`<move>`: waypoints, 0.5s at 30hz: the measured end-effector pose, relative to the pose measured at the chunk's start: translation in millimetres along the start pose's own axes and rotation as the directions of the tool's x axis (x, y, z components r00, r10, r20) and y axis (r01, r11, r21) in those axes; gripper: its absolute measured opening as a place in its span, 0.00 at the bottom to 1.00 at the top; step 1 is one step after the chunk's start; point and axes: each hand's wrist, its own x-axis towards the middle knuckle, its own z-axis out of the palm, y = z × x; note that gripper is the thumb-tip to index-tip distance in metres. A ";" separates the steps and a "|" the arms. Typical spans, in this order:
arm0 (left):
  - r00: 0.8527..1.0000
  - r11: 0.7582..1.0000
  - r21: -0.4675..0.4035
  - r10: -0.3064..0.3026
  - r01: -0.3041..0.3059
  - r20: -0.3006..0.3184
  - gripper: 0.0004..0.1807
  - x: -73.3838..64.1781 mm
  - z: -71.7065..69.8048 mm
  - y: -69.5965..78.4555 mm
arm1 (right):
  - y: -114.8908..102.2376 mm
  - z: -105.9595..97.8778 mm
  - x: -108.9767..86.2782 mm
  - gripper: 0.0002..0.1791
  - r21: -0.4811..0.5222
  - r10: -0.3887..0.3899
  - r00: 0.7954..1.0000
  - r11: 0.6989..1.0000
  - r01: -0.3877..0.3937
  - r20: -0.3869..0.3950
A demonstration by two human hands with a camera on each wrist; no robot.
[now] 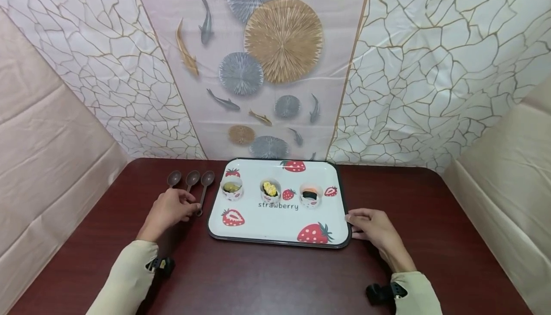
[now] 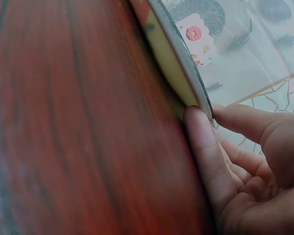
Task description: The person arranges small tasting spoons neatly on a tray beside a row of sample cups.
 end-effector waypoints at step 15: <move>0.992 0.989 0.125 -0.085 0.073 0.093 0.15 7.7 4.6 8.2 | 1.1 -1.0 2.1 0.29 -0.008 0.016 1.000 1.000 -0.016 -0.007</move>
